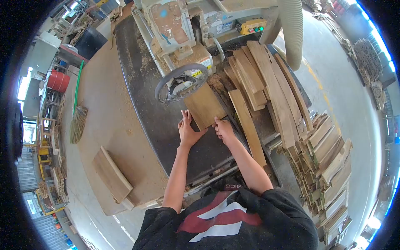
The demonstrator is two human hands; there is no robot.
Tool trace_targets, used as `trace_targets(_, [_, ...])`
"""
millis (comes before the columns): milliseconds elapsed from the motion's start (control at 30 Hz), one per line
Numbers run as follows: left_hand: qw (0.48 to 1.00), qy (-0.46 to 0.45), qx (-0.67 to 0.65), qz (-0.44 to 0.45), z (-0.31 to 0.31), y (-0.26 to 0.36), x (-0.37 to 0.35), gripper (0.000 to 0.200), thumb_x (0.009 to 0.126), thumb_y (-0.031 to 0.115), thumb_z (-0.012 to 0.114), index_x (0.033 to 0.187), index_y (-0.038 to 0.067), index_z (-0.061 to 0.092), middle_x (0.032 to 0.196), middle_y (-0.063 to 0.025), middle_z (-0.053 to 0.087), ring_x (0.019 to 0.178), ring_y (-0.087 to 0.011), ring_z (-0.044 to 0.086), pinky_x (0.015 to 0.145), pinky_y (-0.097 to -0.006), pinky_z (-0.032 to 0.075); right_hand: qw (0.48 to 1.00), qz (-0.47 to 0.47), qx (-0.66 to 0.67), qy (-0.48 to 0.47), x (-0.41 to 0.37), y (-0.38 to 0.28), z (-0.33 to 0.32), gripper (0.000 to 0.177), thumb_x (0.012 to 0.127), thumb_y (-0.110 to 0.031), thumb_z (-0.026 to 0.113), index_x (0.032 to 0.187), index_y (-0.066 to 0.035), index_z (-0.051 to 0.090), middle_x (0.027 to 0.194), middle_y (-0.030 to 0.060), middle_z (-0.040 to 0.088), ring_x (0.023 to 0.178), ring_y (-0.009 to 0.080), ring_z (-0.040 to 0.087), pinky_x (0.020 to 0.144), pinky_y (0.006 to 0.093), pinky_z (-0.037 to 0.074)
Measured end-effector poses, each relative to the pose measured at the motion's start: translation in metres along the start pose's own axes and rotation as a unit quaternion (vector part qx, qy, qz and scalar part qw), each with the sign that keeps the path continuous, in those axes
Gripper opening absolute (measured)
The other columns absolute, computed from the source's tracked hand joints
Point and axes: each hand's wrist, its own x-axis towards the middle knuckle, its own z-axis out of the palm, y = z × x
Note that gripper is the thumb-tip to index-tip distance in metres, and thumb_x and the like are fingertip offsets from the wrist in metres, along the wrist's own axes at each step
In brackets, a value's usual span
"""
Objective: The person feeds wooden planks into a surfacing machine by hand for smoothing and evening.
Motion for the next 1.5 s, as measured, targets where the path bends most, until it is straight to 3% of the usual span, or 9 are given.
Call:
trace_targets(400, [0.942, 0.317, -0.045, -0.098, 0.042, 0.005, 0.031, 0.086, 0.091, 0.021, 0.079, 0.161, 0.002, 0.031, 0.132, -0.0078, 0.071, 0.126, -0.029, 0.062, 0.112, -0.0449, 0.037, 0.999, -0.043, 0.015, 0.021, 0.084, -0.066, 0.061, 0.042, 0.107, -0.042, 0.057, 0.082, -0.008, 0.06, 0.059, -0.0053, 0.043, 0.044, 0.0075, 0.037, 0.039, 0.0276, 0.024])
trace_targets(700, [0.992, 0.088, 0.039, 0.083, -0.058, -0.054, -0.07, 0.055, 0.085, 0.023, 0.083, 0.133, 0.004, 0.065, 0.145, -0.0212, 0.058, 0.137, -0.0396, 0.052, 0.113, -0.0516, 0.042, 0.957, -0.27, -0.096, -0.049, 0.104, -0.069, 0.074, 0.03, 0.108, -0.033, 0.056, 0.11, -0.004, 0.063, 0.067, 0.0004, 0.057, 0.049, 0.0106, 0.049, 0.043, 0.0284, 0.034])
trace_targets(867, [0.94, 0.183, 0.263, -0.114, -0.188, -0.147, -0.148, 0.09, 0.071, 0.039, 0.094, 0.146, 0.008, 0.055, 0.149, -0.0281, 0.051, 0.143, -0.0469, 0.042, 0.118, -0.0588, 0.035, 0.913, -0.311, -0.253, -0.074, 0.076, -0.054, 0.051, 0.058, 0.102, -0.028, 0.067, 0.154, -0.01, 0.047, 0.072, 0.0051, 0.063, 0.057, 0.0142, 0.056, 0.054, 0.031, 0.045])
trace_targets(1000, [0.768, 0.357, 0.349, -0.403, -0.293, -0.189, -0.219, 0.12, 0.072, 0.042, 0.093, 0.165, 0.015, 0.022, 0.155, -0.0322, 0.042, 0.147, -0.0457, 0.039, 0.121, -0.0601, 0.031, 0.806, -0.47, -0.359, -0.023, 0.044, -0.012, 0.034, 0.044, 0.101, -0.029, 0.068, 0.139, -0.008, 0.062, 0.075, 0.0092, 0.066, 0.065, 0.0182, 0.061, 0.064, 0.0343, 0.05])
trace_targets(1033, [0.797, 0.328, 0.11, -0.496, -0.328, -0.202, -0.237, 0.122, 0.071, 0.043, 0.093, 0.165, 0.013, 0.022, 0.147, -0.0279, 0.054, 0.139, -0.0392, 0.051, 0.115, -0.0514, 0.043, 0.812, -0.452, -0.368, -0.019, 0.027, -0.002, 0.031, 0.038, 0.101, -0.029, 0.068, 0.132, -0.007, 0.068, 0.077, 0.0103, 0.068, 0.068, 0.0192, 0.064, 0.068, 0.0349, 0.052])
trace_targets(1100, [0.89, 0.25, 0.031, -0.381, -0.347, -0.276, -0.288, 0.105, 0.067, 0.057, 0.092, 0.148, 0.003, 0.053, 0.138, -0.0204, 0.065, 0.129, -0.0351, 0.061, 0.108, -0.0436, 0.049, 0.79, -0.498, -0.357, 0.012, 0.008, 0.026, 0.023, 0.031, 0.101, -0.028, 0.067, 0.12, -0.005, 0.073, 0.083, 0.0117, 0.072, 0.077, 0.0191, 0.069, 0.075, 0.0342, 0.054])
trace_targets(1133, [0.808, 0.291, 0.146, -0.49, -0.346, -0.233, -0.292, 0.109, 0.062, 0.062, 0.092, 0.146, 0.003, 0.054, 0.138, -0.0211, 0.065, 0.129, -0.0346, 0.061, 0.109, -0.0444, 0.049, 0.762, -0.539, -0.359, 0.021, 0.01, 0.041, 0.017, 0.029, 0.102, -0.028, 0.067, 0.116, -0.003, 0.073, 0.087, 0.0129, 0.074, 0.08, 0.0194, 0.07, 0.076, 0.0339, 0.055])
trace_targets(1267, [0.776, 0.197, 0.201, -0.564, -0.317, -0.209, -0.289, 0.16, 0.054, 0.077, 0.087, 0.166, 0.0, 0.003, 0.171, -0.0321, -0.003, 0.159, -0.0473, -0.006, 0.127, -0.0586, 0.009, 0.735, -0.576, -0.357, -0.023, 0.003, 0.061, 0.011, 0.027, 0.104, -0.025, 0.065, 0.109, 0.0, 0.073, 0.095, 0.0153, 0.076, 0.085, 0.0231, 0.073, 0.077, 0.0351, 0.057])
trace_targets(1500, [0.721, 0.237, 0.159, -0.632, -0.263, -0.155, -0.235, 0.156, 0.057, 0.076, 0.085, 0.166, -0.001, 0.004, 0.169, -0.0343, -0.01, 0.156, -0.0504, -0.019, 0.123, -0.0657, -0.003, 0.721, -0.567, -0.397, 0.043, 0.003, 0.058, 0.016, 0.027, 0.104, -0.027, 0.064, 0.107, -0.001, 0.074, 0.094, 0.0153, 0.076, 0.084, 0.0239, 0.072, 0.078, 0.038, 0.056])
